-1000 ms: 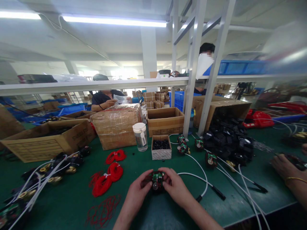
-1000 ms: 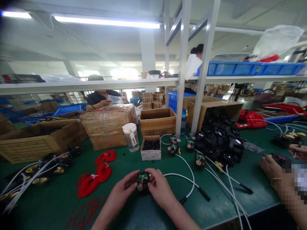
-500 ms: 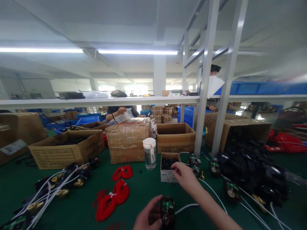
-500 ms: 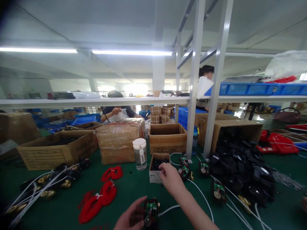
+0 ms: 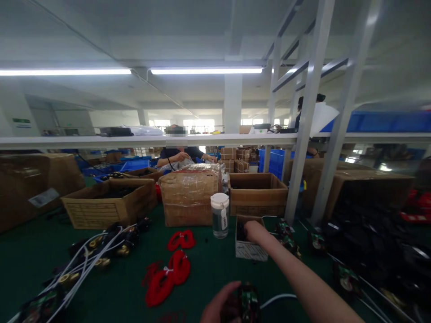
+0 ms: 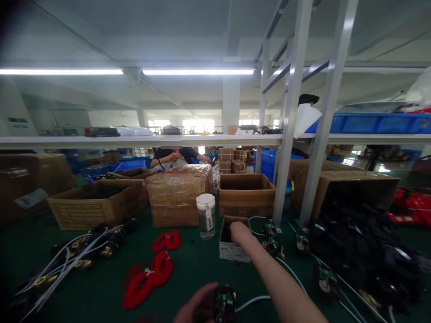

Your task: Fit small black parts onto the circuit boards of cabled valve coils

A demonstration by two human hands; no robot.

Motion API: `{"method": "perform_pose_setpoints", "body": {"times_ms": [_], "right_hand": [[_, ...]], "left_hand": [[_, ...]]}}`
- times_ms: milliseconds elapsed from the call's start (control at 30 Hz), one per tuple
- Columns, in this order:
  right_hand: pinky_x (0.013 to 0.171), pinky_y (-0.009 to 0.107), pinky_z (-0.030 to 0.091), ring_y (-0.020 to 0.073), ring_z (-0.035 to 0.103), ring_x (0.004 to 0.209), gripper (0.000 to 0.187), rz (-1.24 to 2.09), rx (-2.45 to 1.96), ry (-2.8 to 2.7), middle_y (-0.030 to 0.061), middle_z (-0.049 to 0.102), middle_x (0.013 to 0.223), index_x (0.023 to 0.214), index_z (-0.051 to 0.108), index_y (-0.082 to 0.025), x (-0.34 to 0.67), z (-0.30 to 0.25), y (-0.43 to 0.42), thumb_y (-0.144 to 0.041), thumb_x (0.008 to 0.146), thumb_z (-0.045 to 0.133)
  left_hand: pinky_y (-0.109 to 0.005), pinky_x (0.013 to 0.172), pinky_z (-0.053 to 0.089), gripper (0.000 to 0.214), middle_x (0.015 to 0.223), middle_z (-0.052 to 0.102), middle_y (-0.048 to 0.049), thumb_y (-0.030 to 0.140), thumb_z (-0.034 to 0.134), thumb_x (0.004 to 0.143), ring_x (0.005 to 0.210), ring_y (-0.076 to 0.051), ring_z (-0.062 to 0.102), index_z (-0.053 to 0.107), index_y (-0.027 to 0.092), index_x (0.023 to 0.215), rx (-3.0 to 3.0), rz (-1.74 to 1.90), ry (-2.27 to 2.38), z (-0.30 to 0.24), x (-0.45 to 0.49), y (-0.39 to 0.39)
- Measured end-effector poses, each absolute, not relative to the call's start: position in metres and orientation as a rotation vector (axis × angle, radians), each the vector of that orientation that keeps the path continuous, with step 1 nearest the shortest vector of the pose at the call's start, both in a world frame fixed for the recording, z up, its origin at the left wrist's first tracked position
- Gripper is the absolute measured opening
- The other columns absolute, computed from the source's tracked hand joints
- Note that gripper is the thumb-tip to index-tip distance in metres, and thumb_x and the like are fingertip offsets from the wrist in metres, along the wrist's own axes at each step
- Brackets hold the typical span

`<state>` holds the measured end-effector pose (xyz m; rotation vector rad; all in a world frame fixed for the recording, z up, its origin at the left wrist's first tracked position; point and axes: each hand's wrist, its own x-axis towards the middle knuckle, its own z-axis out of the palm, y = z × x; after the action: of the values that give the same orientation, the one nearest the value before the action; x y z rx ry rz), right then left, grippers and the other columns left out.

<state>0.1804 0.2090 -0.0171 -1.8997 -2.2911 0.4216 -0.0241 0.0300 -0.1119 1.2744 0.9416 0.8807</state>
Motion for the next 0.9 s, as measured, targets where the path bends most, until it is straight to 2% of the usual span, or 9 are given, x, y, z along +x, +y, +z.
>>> {"method": "perform_pose_setpoints", "body": {"times_ms": [133, 267, 333, 400, 533, 600, 700, 800, 900], "right_hand": [[0.088, 0.041, 0.055, 0.0201, 0.064, 0.099, 0.024, 0.341, -1.856, -2.220, 0.0059, 0.066, 0.113, 0.109, 0.065, -0.017, 0.191, -0.019, 0.202, -0.036, 0.095, 0.064], [0.080, 0.033, 0.048, 0.0172, 0.059, 0.087, 0.009, 0.248, -1.734, -2.055, 0.0028, 0.063, 0.094, 0.081, 0.062, -0.016, 0.202, -0.015, 0.192, -0.021, 0.086, 0.067], [0.073, 0.028, 0.042, 0.0157, 0.055, 0.079, 0.014, 0.246, -1.659, -1.967, 0.0007, 0.059, 0.081, 0.069, 0.055, -0.018, 0.207, -0.012, 0.185, -0.012, 0.078, 0.064], [0.067, 0.026, 0.038, 0.0150, 0.052, 0.072, 0.018, 0.285, -1.584, -1.887, -0.0017, 0.054, 0.070, 0.063, 0.050, -0.020, 0.213, -0.009, 0.177, -0.013, 0.075, 0.061], [0.059, 0.025, 0.039, 0.0138, 0.053, 0.060, 0.002, 0.463, -1.452, -1.749, -0.0056, 0.051, 0.065, 0.081, 0.057, -0.023, 0.222, -0.009, 0.146, -0.024, 0.079, 0.058], [0.053, 0.025, 0.040, 0.0131, 0.053, 0.052, 0.012, 0.593, -1.408, -1.708, -0.0062, 0.053, 0.064, 0.090, 0.059, -0.023, 0.224, -0.014, 0.120, -0.032, 0.083, 0.057], [0.045, 0.024, 0.039, 0.0144, 0.056, 0.048, 0.024, 0.867, -1.368, -1.606, -0.0039, 0.057, 0.060, 0.088, 0.062, -0.021, 0.222, -0.027, 0.073, -0.045, 0.086, 0.059], [0.051, 0.024, 0.044, 0.0160, 0.064, 0.061, 0.035, 1.275, -1.228, -1.237, 0.0027, 0.067, 0.074, 0.097, 0.067, -0.018, 0.217, -0.040, 0.029, -0.049, 0.082, 0.070], [0.053, 0.022, 0.042, 0.0128, 0.062, 0.063, 0.035, 1.426, -1.110, -1.018, 0.0040, 0.068, 0.080, 0.097, 0.070, -0.017, 0.211, -0.051, 0.000, -0.045, 0.079, 0.078]], "left_hand": [[-0.034, 0.091, 0.052, 0.071, 0.111, 0.072, -0.0087, 0.017, 0.069, 0.065, 0.096, -0.024, 0.068, 0.058, 0.022, 0.136, 1.369, 0.928, 0.979, -0.099, -0.019, 0.019], [-0.034, 0.092, 0.053, 0.067, 0.112, 0.072, -0.0094, 0.013, 0.062, 0.069, 0.102, -0.024, 0.068, 0.059, 0.020, 0.135, 1.397, 0.940, 1.017, -0.085, -0.017, 0.015], [-0.034, 0.092, 0.053, 0.066, 0.113, 0.072, -0.0102, 0.013, 0.061, 0.070, 0.101, -0.024, 0.069, 0.059, 0.019, 0.135, 1.397, 0.949, 1.031, -0.080, -0.015, 0.013], [-0.035, 0.092, 0.054, 0.065, 0.113, 0.072, -0.0109, 0.014, 0.062, 0.070, 0.100, -0.024, 0.070, 0.059, 0.018, 0.134, 1.390, 0.951, 1.046, -0.076, -0.014, 0.011], [-0.034, 0.092, 0.054, 0.062, 0.115, 0.073, -0.0101, 0.014, 0.063, 0.071, 0.099, -0.023, 0.070, 0.060, 0.020, 0.133, 1.369, 0.953, 1.065, -0.071, -0.013, 0.007], [-0.033, 0.093, 0.054, 0.061, 0.116, 0.073, -0.0092, 0.014, 0.063, 0.071, 0.099, -0.022, 0.071, 0.061, 0.021, 0.132, 1.371, 0.962, 1.077, -0.069, -0.013, 0.006], [-0.032, 0.093, 0.054, 0.062, 0.116, 0.074, -0.0082, 0.012, 0.061, 0.070, 0.099, -0.022, 0.070, 0.062, 0.022, 0.131, 1.381, 0.965, 1.095, -0.066, -0.013, 0.005], [-0.033, 0.094, 0.054, 0.062, 0.119, 0.073, -0.0076, 0.012, 0.061, 0.070, 0.099, -0.022, 0.070, 0.062, 0.023, 0.131, 1.389, 0.959, 1.103, -0.065, -0.012, 0.005], [-0.034, 0.096, 0.054, 0.061, 0.121, 0.072, -0.0072, 0.013, 0.061, 0.072, 0.100, -0.021, 0.070, 0.061, 0.023, 0.132, 1.399, 0.945, 1.114, -0.065, -0.011, 0.005]]}}
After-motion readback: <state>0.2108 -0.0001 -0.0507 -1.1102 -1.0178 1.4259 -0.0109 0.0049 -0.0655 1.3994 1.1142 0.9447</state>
